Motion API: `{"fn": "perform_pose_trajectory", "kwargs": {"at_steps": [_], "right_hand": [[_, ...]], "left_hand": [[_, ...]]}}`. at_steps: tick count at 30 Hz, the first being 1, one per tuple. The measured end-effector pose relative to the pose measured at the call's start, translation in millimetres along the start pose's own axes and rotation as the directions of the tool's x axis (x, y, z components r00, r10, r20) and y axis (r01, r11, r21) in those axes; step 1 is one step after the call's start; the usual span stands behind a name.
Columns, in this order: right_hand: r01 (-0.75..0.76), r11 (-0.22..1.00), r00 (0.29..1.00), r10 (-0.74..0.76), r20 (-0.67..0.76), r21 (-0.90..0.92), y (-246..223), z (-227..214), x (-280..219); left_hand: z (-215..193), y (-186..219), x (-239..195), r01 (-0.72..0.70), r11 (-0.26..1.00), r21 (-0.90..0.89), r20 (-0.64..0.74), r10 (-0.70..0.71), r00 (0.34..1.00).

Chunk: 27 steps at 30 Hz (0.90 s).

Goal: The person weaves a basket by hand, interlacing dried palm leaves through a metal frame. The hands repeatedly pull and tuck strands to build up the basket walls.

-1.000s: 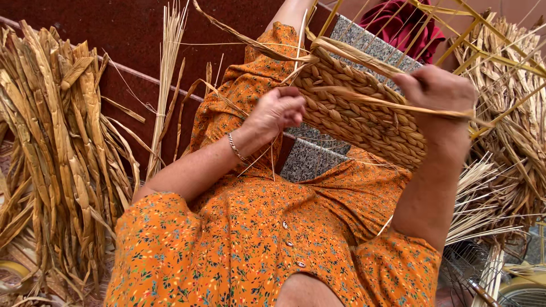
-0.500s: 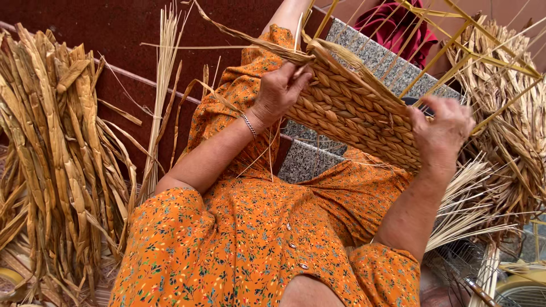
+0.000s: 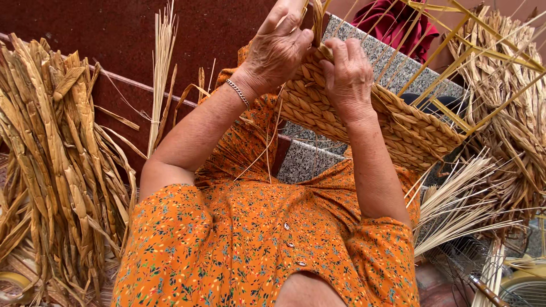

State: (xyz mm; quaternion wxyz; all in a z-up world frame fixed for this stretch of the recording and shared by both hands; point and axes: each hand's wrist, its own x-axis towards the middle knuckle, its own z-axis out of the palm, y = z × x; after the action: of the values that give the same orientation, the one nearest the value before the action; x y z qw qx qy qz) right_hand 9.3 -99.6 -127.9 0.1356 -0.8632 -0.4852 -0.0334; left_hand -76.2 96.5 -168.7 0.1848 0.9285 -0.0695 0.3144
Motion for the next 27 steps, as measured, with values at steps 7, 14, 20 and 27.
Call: {"fn": "perform_pose_trajectory", "kwargs": {"at_steps": [7, 14, 20, 27], "right_hand": [[0.047, 0.991, 0.993, -0.061, -0.104, -0.125, 16.9, 27.1, -5.4], [0.052, 0.999, 0.995, -0.052, -0.080, -0.006, 37.7, 18.8, -6.0], [-0.062, 0.953, 0.998, 0.053, 0.037, 0.296, 13.2, -14.4, -4.8], [0.240, 0.967, 0.971, -0.239, -0.019, 0.081, -10.4, -42.7, 20.8]], "left_hand": [[33.9, 3.4, -21.1, 0.253, 0.889, -0.381, -0.072, -0.302, 0.951], [62.3, 9.3, -53.5, 0.555, 0.453, -0.698, 0.113, -0.695, 0.710], [85.1, -21.8, -47.4, 0.627, 0.606, -0.489, 0.180, -0.633, 0.753], [55.1, -16.0, -14.7, 0.824, -0.096, -0.559, 0.629, -0.696, 0.346]]}}
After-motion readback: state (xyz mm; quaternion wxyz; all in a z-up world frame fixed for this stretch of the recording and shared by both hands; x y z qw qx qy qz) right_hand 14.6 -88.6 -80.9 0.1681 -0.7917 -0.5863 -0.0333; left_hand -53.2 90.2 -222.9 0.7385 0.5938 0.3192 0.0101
